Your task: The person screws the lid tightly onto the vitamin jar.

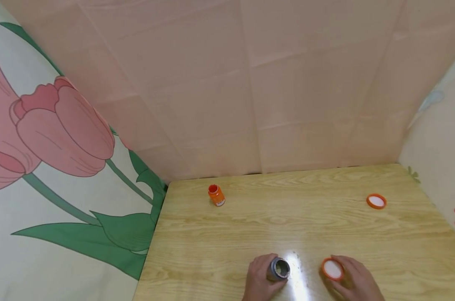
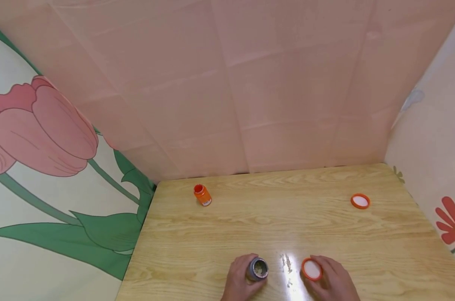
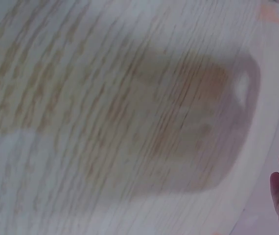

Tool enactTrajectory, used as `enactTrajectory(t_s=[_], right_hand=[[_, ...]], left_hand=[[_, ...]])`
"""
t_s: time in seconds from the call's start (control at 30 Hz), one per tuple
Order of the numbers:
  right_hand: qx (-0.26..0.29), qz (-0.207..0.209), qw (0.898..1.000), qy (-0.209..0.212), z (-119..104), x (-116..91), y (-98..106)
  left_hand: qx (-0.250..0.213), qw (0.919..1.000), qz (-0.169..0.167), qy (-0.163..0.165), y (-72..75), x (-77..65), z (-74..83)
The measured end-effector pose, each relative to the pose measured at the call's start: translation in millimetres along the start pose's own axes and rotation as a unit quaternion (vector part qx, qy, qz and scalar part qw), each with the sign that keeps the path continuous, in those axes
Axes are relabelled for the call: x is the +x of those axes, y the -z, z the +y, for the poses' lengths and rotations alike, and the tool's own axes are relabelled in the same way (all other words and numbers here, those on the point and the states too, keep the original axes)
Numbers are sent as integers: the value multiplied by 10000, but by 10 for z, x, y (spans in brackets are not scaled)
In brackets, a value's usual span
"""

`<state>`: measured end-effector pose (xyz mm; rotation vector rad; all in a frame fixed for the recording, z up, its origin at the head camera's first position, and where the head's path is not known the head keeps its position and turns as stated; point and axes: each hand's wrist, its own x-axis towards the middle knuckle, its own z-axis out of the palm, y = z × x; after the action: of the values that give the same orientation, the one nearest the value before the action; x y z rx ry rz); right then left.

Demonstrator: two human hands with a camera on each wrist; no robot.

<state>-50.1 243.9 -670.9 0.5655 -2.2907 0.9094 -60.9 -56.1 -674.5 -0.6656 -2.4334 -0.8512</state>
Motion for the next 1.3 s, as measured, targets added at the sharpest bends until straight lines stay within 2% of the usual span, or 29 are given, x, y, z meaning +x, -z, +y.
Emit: enactTrajectory(t_s=[0.27,0.53,0.8,0.93,1.1,1.3], right_hand=[[20,112,9998,150,-23,25,-50],[330,178,9991,172,-112,76,-78],[321,-139,9991,-222,-286,178,-33],[625,-58,9980,24,-306,227,-36],[717,-5,9967,370,-345,285,-52],[678,-53,9973,295,-440,314,-74]], left_hand=[[34,10000,-28,-25,-15,2,79],[55,10000,-19,-52,-14,14,108],[79,9998,77,-189,-47,10,130],[94,9999,11,-91,-39,17,151],[69,9999,-111,12,-42,17,174],[180,9997,-148,-10,-70,23,180]])
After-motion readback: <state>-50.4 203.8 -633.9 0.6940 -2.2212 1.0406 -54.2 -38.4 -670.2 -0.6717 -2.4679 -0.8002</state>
